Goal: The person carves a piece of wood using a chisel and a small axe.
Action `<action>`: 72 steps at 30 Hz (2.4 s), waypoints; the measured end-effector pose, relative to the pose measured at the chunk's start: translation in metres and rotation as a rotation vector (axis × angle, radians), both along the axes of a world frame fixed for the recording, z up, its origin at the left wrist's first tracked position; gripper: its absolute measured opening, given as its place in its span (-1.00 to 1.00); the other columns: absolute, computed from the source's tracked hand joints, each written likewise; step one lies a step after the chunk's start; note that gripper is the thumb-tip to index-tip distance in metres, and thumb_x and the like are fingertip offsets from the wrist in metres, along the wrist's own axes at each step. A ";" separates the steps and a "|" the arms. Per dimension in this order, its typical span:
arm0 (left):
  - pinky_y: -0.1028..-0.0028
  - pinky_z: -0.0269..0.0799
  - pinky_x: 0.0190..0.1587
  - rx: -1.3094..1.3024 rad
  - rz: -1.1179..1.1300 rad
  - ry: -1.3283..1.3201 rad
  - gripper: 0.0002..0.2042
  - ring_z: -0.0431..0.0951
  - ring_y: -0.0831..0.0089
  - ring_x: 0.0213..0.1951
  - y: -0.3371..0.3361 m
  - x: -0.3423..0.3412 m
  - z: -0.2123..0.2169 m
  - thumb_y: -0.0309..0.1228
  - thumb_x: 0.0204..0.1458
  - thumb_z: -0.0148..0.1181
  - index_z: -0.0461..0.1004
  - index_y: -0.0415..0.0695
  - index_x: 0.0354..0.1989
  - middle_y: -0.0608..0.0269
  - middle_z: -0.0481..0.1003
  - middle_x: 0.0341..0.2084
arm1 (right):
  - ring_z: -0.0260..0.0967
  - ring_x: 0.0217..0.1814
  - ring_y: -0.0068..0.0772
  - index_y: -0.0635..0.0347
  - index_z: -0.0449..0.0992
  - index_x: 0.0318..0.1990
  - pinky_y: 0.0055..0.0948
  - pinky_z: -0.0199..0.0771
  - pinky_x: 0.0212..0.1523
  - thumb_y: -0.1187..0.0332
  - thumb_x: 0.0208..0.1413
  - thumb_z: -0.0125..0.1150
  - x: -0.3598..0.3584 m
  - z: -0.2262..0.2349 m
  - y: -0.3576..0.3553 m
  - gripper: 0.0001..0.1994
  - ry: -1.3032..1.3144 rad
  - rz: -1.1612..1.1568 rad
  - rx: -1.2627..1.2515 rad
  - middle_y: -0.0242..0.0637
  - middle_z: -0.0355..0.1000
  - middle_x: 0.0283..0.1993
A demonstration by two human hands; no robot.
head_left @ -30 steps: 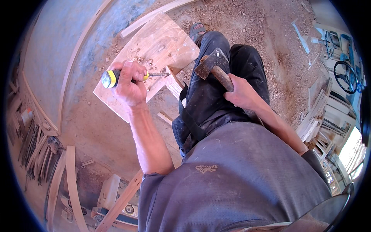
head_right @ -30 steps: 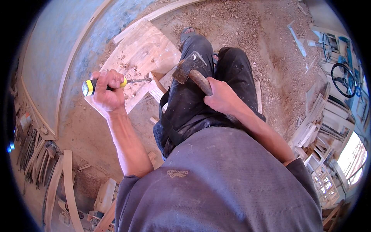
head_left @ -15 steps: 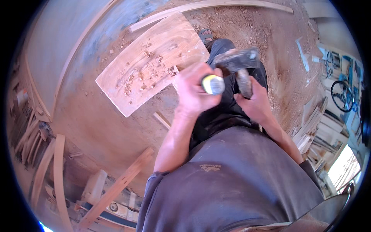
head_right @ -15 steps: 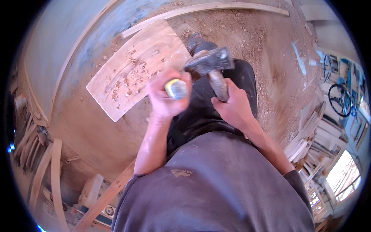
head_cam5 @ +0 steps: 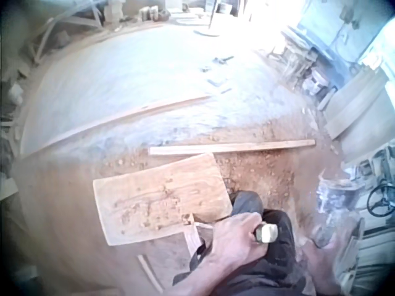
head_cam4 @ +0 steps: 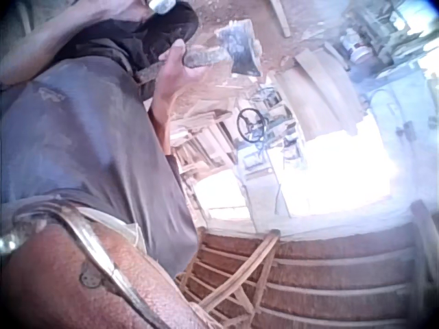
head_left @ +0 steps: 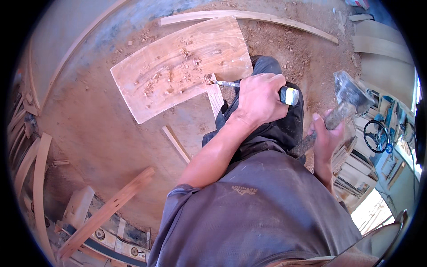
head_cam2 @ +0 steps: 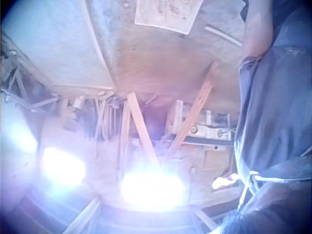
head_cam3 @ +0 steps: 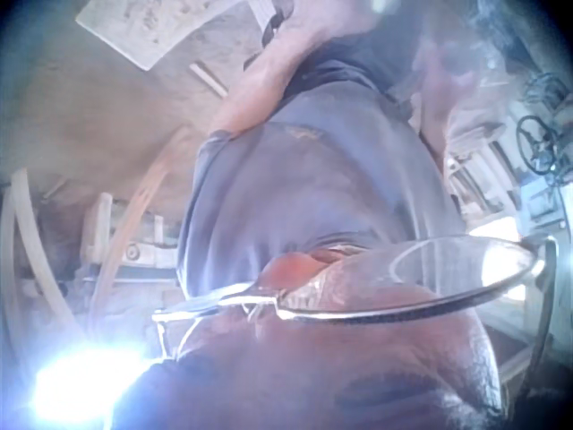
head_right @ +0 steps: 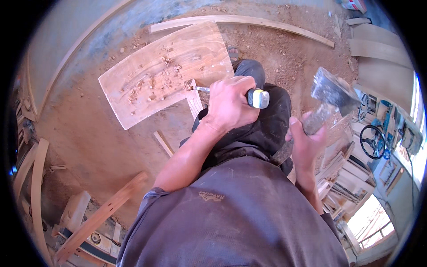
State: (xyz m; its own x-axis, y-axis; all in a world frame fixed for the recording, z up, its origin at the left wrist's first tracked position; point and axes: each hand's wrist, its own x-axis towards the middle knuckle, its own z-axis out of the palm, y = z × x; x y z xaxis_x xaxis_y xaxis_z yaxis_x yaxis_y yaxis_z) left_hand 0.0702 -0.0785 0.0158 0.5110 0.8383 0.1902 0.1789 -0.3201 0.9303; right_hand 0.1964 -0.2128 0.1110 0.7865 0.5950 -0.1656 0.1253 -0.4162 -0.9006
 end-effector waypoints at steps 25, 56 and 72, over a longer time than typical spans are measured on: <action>0.34 0.27 -0.56 -0.075 0.211 -0.277 -0.78 0.36 0.17 -0.66 0.015 -0.039 -0.008 -0.57 -0.24 0.32 0.33 -0.13 -0.63 0.11 0.32 -0.70 | 0.53 -0.37 -0.18 0.29 0.47 -0.08 -0.30 0.50 -0.31 0.54 0.11 0.29 -0.049 0.038 0.031 -0.78 -0.502 0.552 -0.278 -0.11 0.52 -0.37; 0.42 0.35 -0.49 -0.227 0.355 -0.429 -0.88 0.45 0.46 -0.58 0.014 -0.071 -0.014 -0.58 -0.13 0.27 0.45 -0.15 -0.58 0.30 0.41 -0.68 | 0.56 -0.25 0.05 0.31 0.40 -0.01 -0.20 0.47 -0.21 0.40 0.07 0.30 -0.031 0.018 0.015 -0.65 -0.218 0.488 -0.552 0.07 0.51 -0.35; 0.46 0.34 -0.49 -0.213 0.687 -0.787 -0.89 0.42 0.42 -0.59 0.058 -0.119 0.030 -0.66 -0.05 0.07 0.42 -0.22 -0.56 0.19 0.44 -0.63 | 0.46 -0.07 0.41 0.29 0.36 -0.03 0.00 0.43 -0.09 0.38 0.03 0.33 0.002 -0.021 -0.061 -0.62 0.041 0.407 -0.797 0.29 0.48 -0.27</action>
State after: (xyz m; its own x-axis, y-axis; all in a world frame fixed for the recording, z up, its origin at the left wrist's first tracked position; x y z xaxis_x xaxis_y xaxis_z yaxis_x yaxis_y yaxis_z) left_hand -0.0487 -0.0208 0.0455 -0.2863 0.9551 0.0762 -0.4166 -0.1957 0.8878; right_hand 0.1988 -0.2743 0.0901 0.5240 0.5230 -0.6723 0.3739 -0.8504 -0.3701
